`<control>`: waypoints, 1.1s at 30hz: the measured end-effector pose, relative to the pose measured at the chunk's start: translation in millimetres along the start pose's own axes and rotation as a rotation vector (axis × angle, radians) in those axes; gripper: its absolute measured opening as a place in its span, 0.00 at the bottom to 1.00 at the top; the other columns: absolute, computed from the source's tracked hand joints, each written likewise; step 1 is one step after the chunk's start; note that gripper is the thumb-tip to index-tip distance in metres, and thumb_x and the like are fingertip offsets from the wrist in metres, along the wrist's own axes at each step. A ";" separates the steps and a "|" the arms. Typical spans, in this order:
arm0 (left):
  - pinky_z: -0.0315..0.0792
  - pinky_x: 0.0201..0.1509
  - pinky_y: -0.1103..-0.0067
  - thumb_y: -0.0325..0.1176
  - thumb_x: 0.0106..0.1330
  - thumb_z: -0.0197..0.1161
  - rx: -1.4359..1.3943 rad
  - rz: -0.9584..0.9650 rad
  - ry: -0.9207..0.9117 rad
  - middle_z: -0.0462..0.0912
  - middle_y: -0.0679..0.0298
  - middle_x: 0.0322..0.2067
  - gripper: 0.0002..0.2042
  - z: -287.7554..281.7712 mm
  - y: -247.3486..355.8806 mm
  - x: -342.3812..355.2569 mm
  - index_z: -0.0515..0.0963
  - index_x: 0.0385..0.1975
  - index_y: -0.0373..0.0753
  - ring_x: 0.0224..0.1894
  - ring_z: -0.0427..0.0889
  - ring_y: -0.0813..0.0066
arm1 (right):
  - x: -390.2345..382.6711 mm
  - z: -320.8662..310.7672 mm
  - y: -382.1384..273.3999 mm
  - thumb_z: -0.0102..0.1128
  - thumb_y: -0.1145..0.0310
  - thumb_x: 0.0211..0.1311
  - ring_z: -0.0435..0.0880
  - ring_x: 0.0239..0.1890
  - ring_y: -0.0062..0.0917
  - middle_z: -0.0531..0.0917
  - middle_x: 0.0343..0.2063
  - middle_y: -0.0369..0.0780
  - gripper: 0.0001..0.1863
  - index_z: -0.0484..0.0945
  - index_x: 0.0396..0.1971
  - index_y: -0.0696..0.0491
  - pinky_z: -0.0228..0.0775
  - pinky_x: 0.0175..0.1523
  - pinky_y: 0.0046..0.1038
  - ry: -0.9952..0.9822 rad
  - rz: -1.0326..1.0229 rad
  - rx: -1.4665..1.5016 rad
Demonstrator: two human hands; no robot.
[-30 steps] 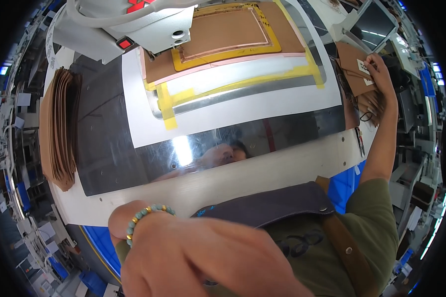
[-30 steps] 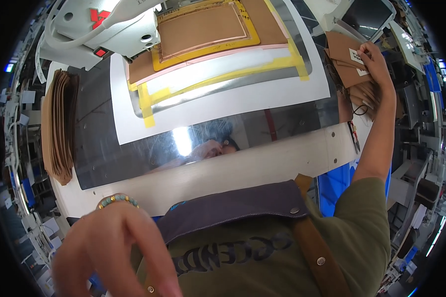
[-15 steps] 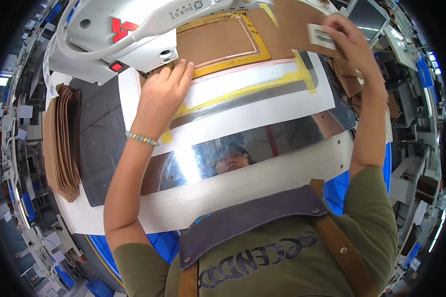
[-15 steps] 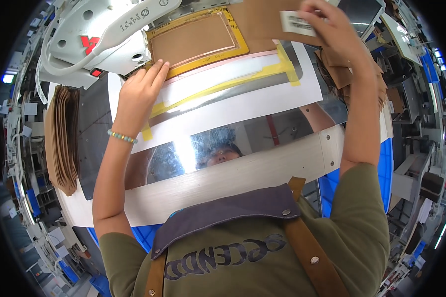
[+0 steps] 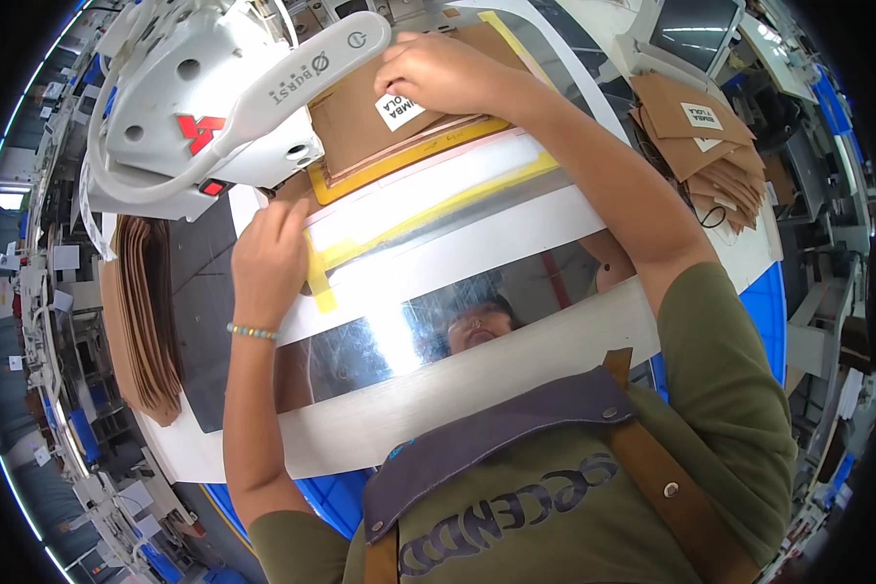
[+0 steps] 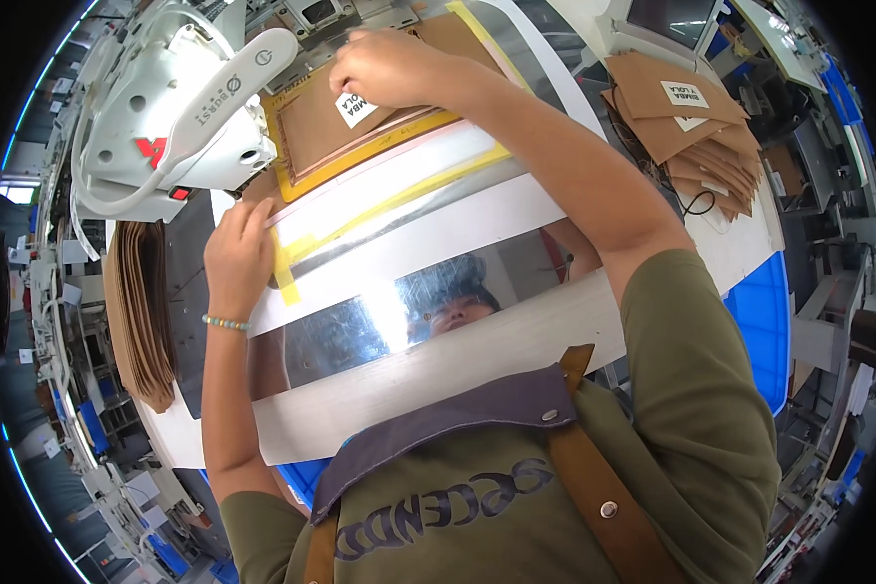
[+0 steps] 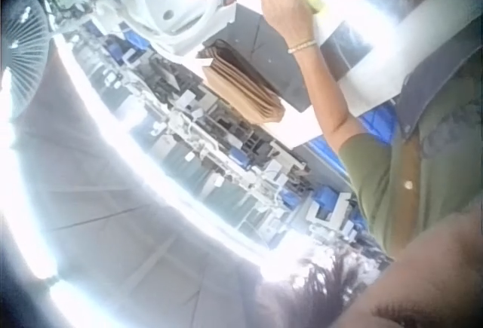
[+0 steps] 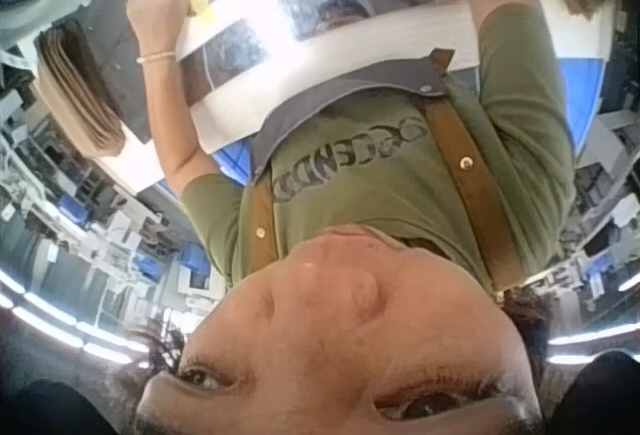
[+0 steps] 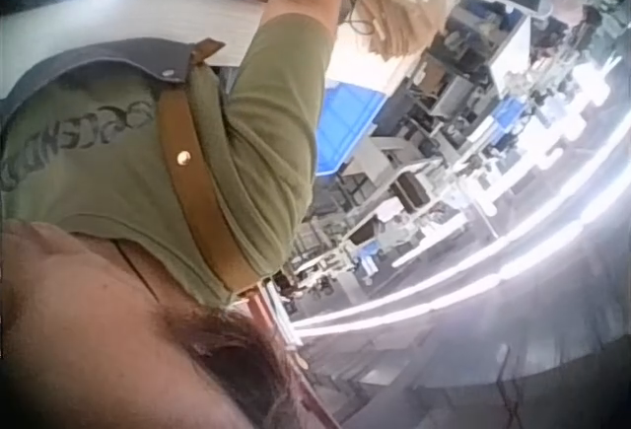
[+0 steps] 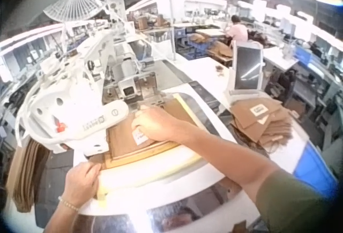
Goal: Sewing and assembling leather panels using an industrial sewing machine.
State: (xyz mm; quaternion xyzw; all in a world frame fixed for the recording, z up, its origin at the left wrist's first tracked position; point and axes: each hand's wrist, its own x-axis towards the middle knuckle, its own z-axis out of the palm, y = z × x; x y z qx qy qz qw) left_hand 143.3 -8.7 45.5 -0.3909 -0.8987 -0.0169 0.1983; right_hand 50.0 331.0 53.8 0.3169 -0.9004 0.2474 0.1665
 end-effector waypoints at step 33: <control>0.52 0.85 0.68 0.34 0.82 0.56 -0.524 -0.112 -0.175 0.72 0.69 0.75 0.20 54.6 -64.9 67.5 0.76 0.71 0.44 0.81 0.61 0.65 | -5.3 27.0 -2.2 0.63 0.70 0.69 0.80 0.56 0.33 0.86 0.42 0.35 0.08 0.91 0.42 0.50 0.73 0.64 0.39 -0.022 -0.098 -0.204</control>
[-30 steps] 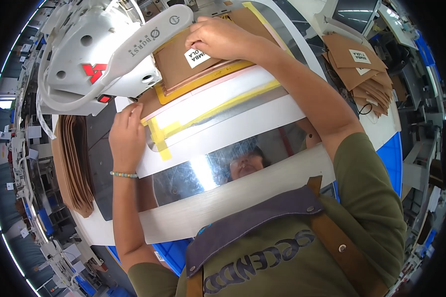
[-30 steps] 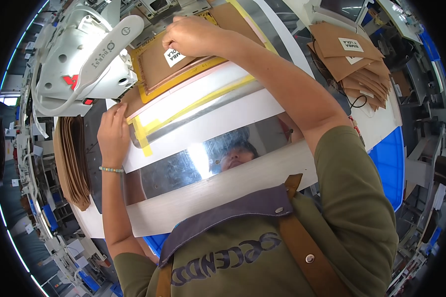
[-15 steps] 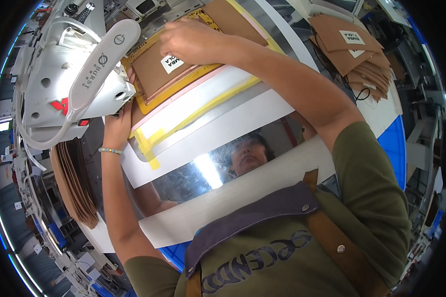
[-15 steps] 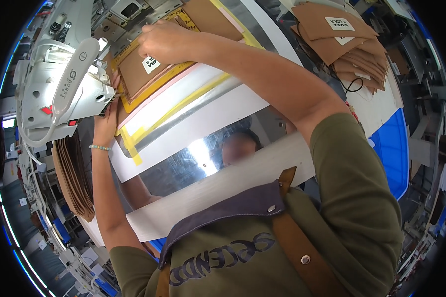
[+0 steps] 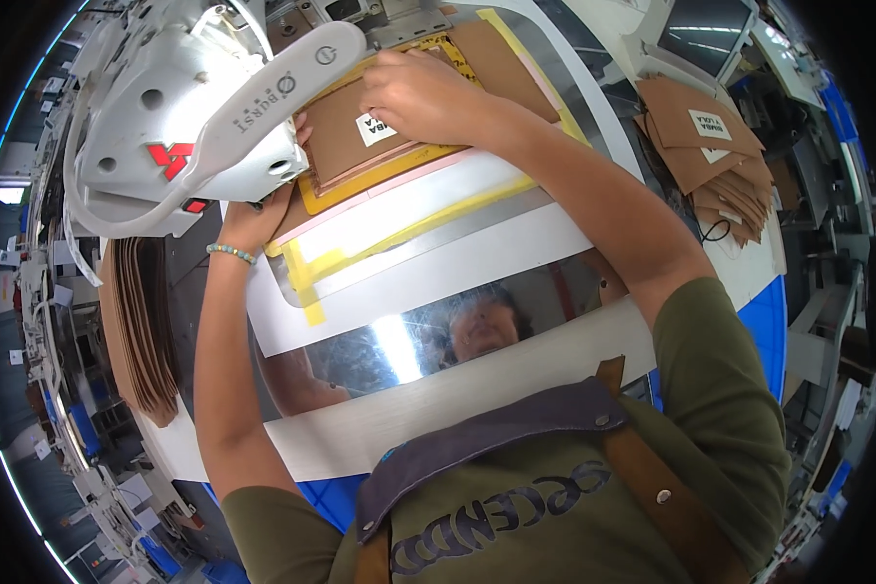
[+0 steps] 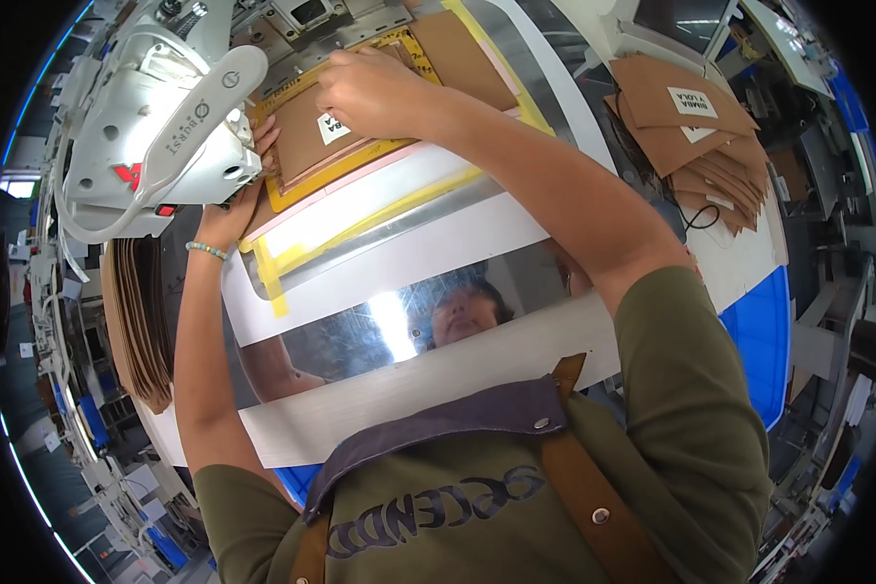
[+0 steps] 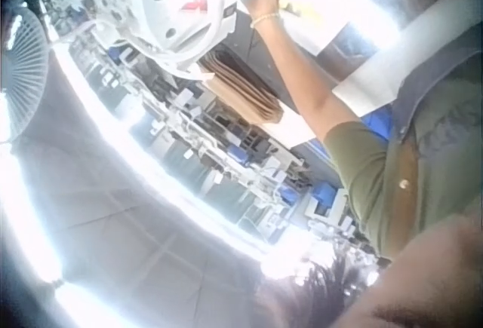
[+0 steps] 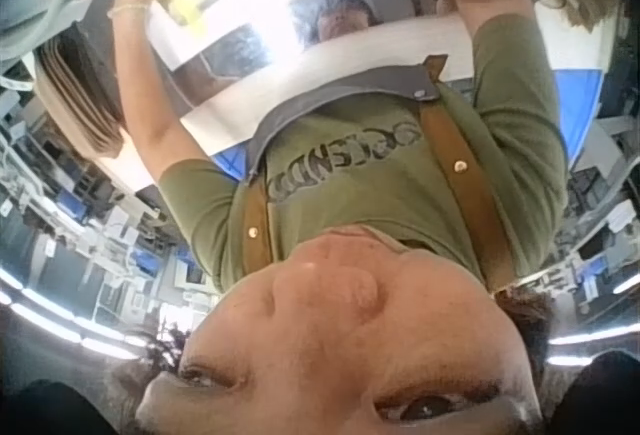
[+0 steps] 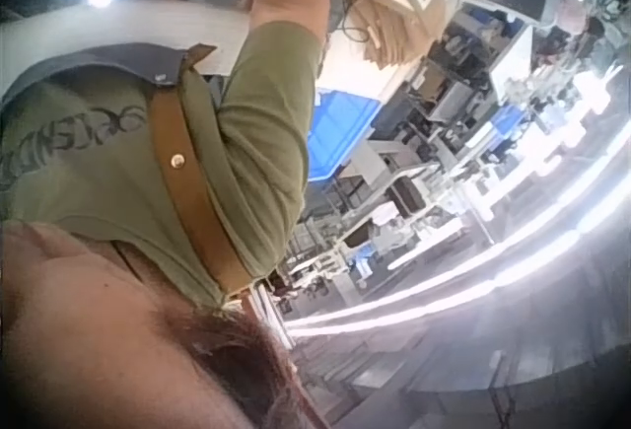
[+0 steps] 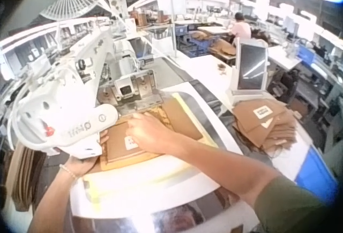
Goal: Sewing and assembling leather panels using an industrial sewing machine.
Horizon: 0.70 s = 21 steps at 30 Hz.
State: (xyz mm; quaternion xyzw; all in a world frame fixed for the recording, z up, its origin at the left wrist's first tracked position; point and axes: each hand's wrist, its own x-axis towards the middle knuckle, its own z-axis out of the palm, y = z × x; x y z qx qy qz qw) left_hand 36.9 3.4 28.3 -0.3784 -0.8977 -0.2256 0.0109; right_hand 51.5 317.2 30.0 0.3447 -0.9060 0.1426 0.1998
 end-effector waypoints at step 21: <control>0.78 0.62 0.62 0.49 0.73 0.65 -0.084 -0.232 0.053 0.87 0.47 0.56 0.24 20.3 -35.6 -17.6 0.81 0.60 0.39 0.59 0.84 0.46 | -6.2 17.9 -36.0 0.61 0.81 0.64 0.77 0.66 0.33 0.83 0.62 0.34 0.26 0.88 0.58 0.39 0.68 0.72 0.39 -0.116 -0.177 0.258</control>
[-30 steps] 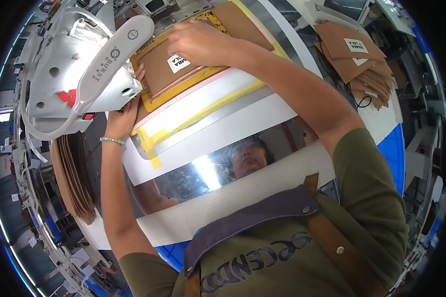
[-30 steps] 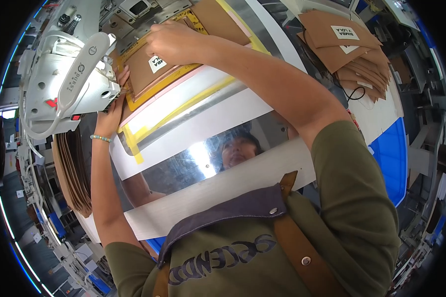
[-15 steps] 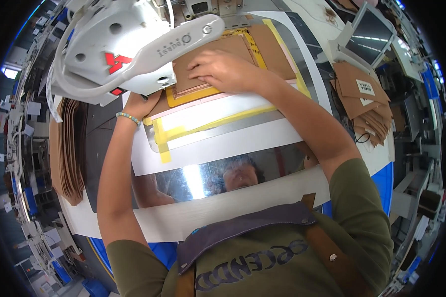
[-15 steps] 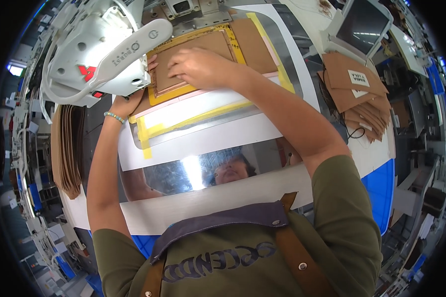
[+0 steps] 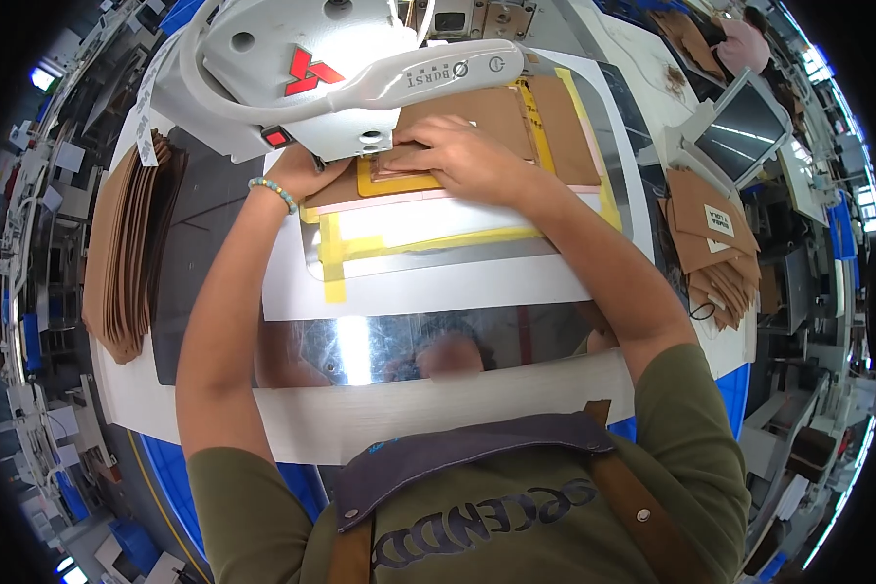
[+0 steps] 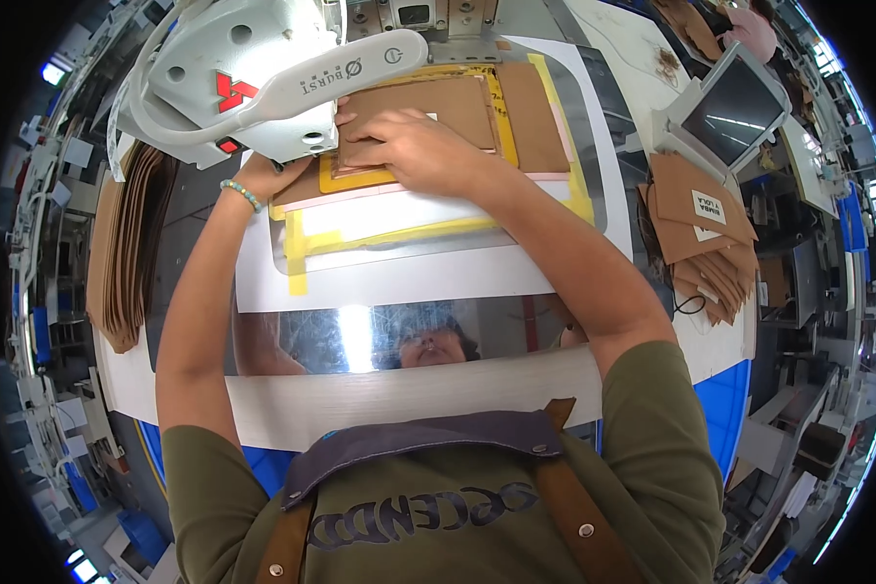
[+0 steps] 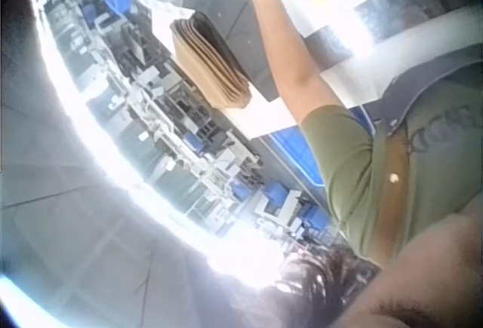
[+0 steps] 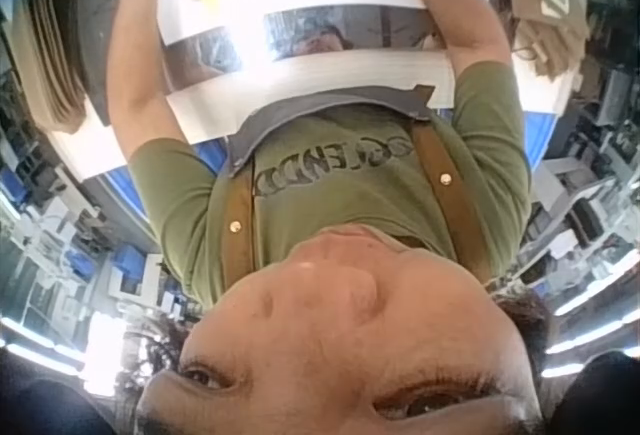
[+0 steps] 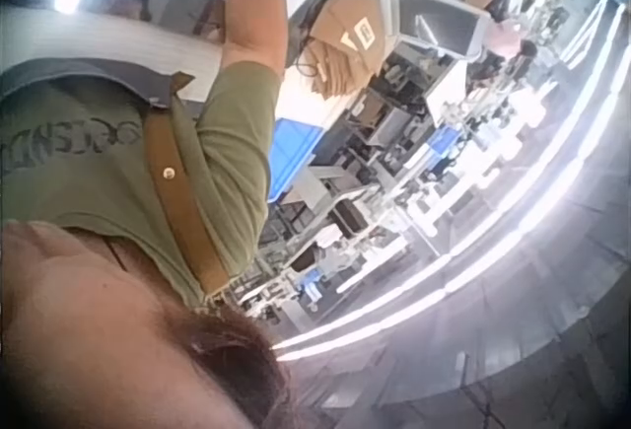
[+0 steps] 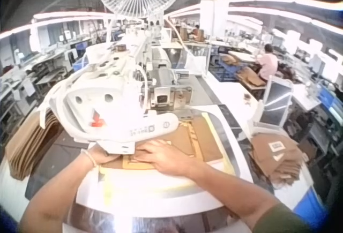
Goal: Sewing and assembling leather panels using an industrial sewing machine.
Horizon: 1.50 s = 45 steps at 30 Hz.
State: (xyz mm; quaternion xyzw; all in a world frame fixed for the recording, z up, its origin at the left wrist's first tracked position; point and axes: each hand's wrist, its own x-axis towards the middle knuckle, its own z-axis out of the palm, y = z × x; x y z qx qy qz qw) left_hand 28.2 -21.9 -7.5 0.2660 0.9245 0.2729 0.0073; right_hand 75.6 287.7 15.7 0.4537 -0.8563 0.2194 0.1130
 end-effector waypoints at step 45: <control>0.72 0.71 0.66 0.41 0.69 0.72 0.180 -0.084 -0.075 0.80 0.56 0.64 0.26 10.2 -39.3 20.2 0.76 0.66 0.44 0.68 0.77 0.57 | 17.0 6.9 -5.8 0.60 0.75 0.68 0.81 0.59 0.37 0.86 0.52 0.40 0.20 0.90 0.55 0.44 0.72 0.68 0.41 0.034 0.011 -0.034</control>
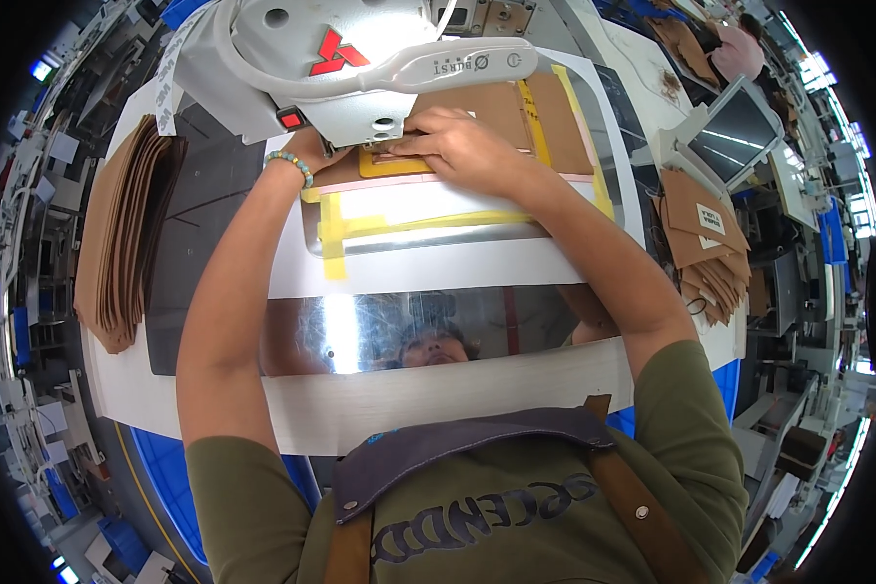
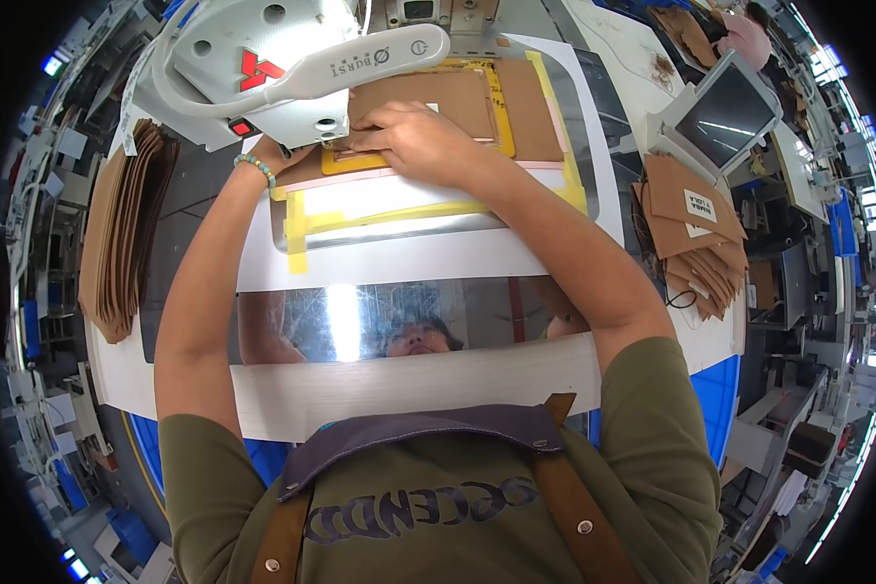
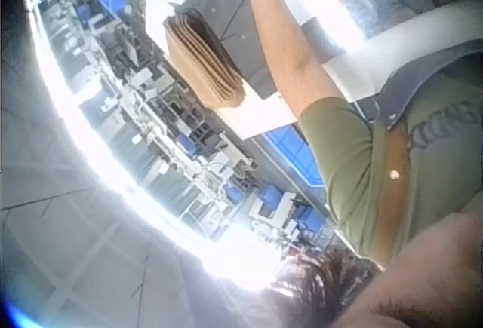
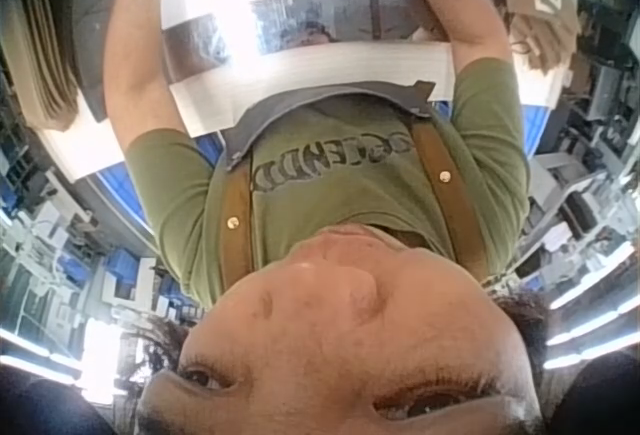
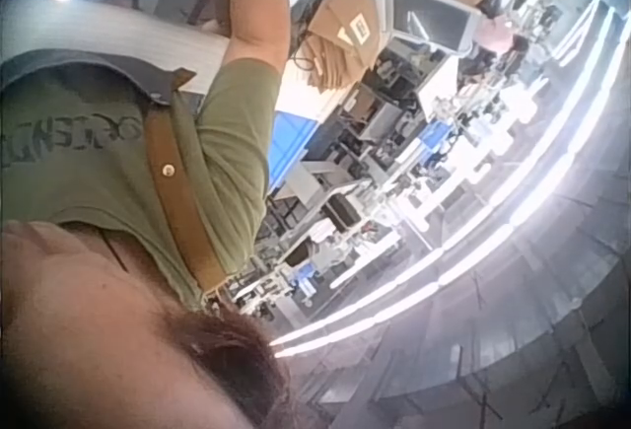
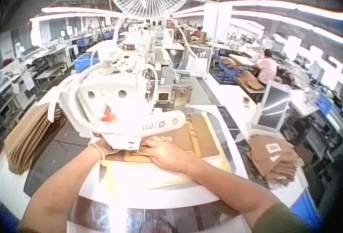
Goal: Sewing and assembling leather panels using an industrial sewing machine.
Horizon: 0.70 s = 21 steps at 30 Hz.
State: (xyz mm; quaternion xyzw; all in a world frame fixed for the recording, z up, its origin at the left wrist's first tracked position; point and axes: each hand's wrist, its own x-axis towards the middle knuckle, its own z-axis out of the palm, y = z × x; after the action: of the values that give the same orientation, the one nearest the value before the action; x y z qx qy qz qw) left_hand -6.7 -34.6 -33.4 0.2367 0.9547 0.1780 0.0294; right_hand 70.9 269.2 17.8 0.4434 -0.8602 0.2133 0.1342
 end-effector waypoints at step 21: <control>0.77 0.58 0.68 0.28 0.69 0.61 -0.397 -0.094 0.248 0.90 0.45 0.43 0.15 -21.0 43.6 -40.3 0.83 0.51 0.26 0.50 0.88 0.51 | -6.4 -16.4 -9.7 0.58 0.70 0.71 0.75 0.68 0.35 0.81 0.67 0.36 0.19 0.85 0.59 0.51 0.65 0.75 0.42 -0.114 0.105 -0.011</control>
State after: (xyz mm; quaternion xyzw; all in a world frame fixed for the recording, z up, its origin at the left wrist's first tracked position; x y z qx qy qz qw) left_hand 45.3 -24.1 0.4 0.1581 0.9072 0.3885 -0.0339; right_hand 83.1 276.7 31.9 0.4084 -0.8897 0.1895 0.0762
